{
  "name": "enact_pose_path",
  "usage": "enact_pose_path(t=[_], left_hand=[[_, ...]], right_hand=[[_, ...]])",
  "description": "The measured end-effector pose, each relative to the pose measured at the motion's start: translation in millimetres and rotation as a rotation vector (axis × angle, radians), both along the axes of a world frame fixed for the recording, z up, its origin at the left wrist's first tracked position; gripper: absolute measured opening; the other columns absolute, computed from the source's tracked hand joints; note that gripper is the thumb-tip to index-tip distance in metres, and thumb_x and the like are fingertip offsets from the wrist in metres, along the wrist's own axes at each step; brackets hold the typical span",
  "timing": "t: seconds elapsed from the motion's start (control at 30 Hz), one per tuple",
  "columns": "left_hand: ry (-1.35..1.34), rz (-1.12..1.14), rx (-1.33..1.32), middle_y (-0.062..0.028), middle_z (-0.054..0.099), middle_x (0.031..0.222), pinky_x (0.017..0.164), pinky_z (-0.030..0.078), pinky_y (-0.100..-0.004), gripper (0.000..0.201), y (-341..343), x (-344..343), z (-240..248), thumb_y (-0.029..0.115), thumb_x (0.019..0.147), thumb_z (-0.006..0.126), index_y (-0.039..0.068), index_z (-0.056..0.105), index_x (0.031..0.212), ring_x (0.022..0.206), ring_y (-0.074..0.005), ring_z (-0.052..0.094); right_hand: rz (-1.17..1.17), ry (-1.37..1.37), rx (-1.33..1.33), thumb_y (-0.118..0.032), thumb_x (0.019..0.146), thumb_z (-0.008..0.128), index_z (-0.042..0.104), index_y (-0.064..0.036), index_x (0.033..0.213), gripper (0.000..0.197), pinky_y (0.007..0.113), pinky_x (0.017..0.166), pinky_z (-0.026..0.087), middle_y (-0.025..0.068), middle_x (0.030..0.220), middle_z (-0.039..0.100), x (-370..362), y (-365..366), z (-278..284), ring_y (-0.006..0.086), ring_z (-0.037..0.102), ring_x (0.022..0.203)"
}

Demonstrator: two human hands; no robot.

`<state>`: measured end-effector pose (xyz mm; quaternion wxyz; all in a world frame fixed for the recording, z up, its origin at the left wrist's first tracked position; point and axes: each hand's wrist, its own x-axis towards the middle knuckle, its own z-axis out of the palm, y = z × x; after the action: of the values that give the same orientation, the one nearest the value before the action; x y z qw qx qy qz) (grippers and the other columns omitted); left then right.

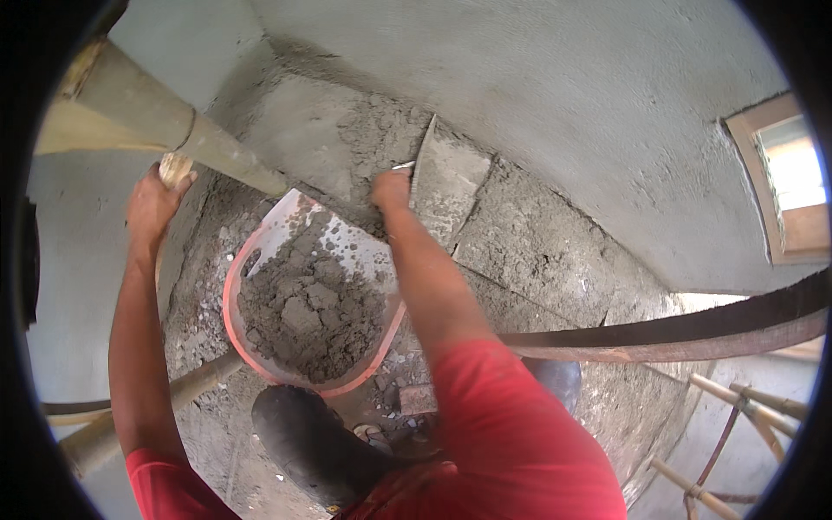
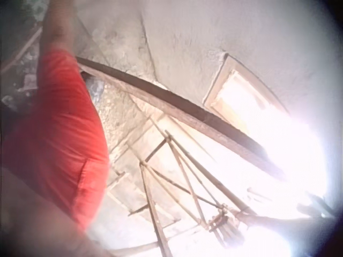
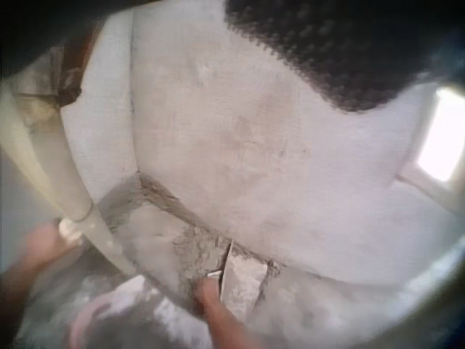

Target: The person applies plaster to a concrete wall using a trowel and then carries a container filled with plaster through an active work zone.

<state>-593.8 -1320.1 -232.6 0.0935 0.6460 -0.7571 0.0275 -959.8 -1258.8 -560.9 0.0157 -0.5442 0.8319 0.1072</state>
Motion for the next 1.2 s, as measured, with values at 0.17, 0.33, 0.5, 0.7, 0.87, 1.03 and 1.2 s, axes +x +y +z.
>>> enact_pose_path(t=[0.17, 0.33, 0.5, 0.7, 0.87, 1.03, 1.2], left_hand=[[-0.111, 0.116, 0.039, -0.0262, 0.069, 0.108, 0.086, 0.051, -0.0511, 0.063, 9, 24, 27, 0.054, 0.084, 0.070, 0.001, 0.063, 0.116, 0.105, -0.0418, 0.065], [-0.105, 0.103, 0.047, -0.0247, 0.069, 0.109, 0.085, 0.052, -0.0509, 0.066, 2, 15, 12, 0.059, 0.083, 0.069, 0.001, 0.064, 0.115, 0.105, -0.0408, 0.065], [-0.112, 0.089, 0.046, -0.0247, 0.069, 0.107, 0.085, 0.052, -0.0507, 0.067, 3, 13, 15, 0.060, 0.082, 0.070, 0.000, 0.064, 0.112, 0.104, -0.0410, 0.065], [-0.147, 0.094, 0.061, -0.0252, 0.069, 0.107, 0.085, 0.053, -0.0500, 0.068, 0, 5, 16, 0.059, 0.082, 0.071, 0.000, 0.064, 0.114, 0.103, -0.0408, 0.066], [-0.076, 0.093, 0.091, -0.0246, 0.069, 0.109, 0.088, 0.052, -0.0492, 0.070, 3, -7, 7, 0.057, 0.083, 0.071, 0.000, 0.062, 0.121, 0.106, -0.0390, 0.066], [-0.105, 0.086, 0.083, -0.0253, 0.070, 0.107, 0.088, 0.052, -0.0492, 0.073, 3, 6, 9, 0.060, 0.082, 0.070, -0.001, 0.062, 0.121, 0.104, -0.0398, 0.067], [-0.103, 0.096, 0.088, -0.0251, 0.068, 0.113, 0.090, 0.052, -0.0491, 0.070, 0, 16, 15, 0.059, 0.083, 0.070, -0.001, 0.062, 0.119, 0.107, -0.0390, 0.066]], right_hand=[[-0.191, -0.458, -0.155, -0.039, 0.092, 0.063, 0.065, 0.0040, 0.108, 0.046, 0.044, 0.072, 0.056, 0.0187, 0.086, 0.071, -19, 97, 96, 0.0312, 0.070, 0.083], [-0.579, -1.064, -0.557, -0.048, 0.099, 0.053, 0.053, 0.0035, 0.125, 0.058, 0.041, 0.072, 0.056, 0.0181, 0.099, 0.067, 37, 262, 156, 0.0269, 0.068, 0.086], [-0.318, -1.343, -0.184, -0.041, 0.100, 0.051, 0.056, 0.0003, 0.127, 0.049, 0.049, 0.088, 0.051, 0.0264, 0.109, 0.067, 133, 317, 165, 0.0421, 0.067, 0.098], [-0.519, -1.005, -0.326, -0.047, 0.099, 0.051, 0.050, 0.0099, 0.127, 0.063, 0.052, 0.086, 0.051, 0.0369, 0.101, 0.065, 124, 184, 86, 0.0507, 0.064, 0.099], [-0.516, -0.869, -0.376, -0.053, 0.098, 0.047, 0.050, 0.0158, 0.128, 0.075, 0.049, 0.092, 0.050, 0.0345, 0.110, 0.065, 43, 69, 28, 0.0494, 0.063, 0.104], [-0.603, -0.896, -0.438, -0.050, 0.096, 0.053, 0.062, 0.0142, 0.105, 0.065, 0.048, 0.088, 0.051, 0.0337, 0.100, 0.066, -2, -41, 27, 0.0458, 0.065, 0.100], [-0.527, -0.779, -0.701, -0.051, 0.095, 0.054, 0.059, 0.0142, 0.108, 0.067, 0.050, 0.091, 0.049, 0.0359, 0.106, 0.065, 27, -20, 27, 0.0471, 0.064, 0.103]])
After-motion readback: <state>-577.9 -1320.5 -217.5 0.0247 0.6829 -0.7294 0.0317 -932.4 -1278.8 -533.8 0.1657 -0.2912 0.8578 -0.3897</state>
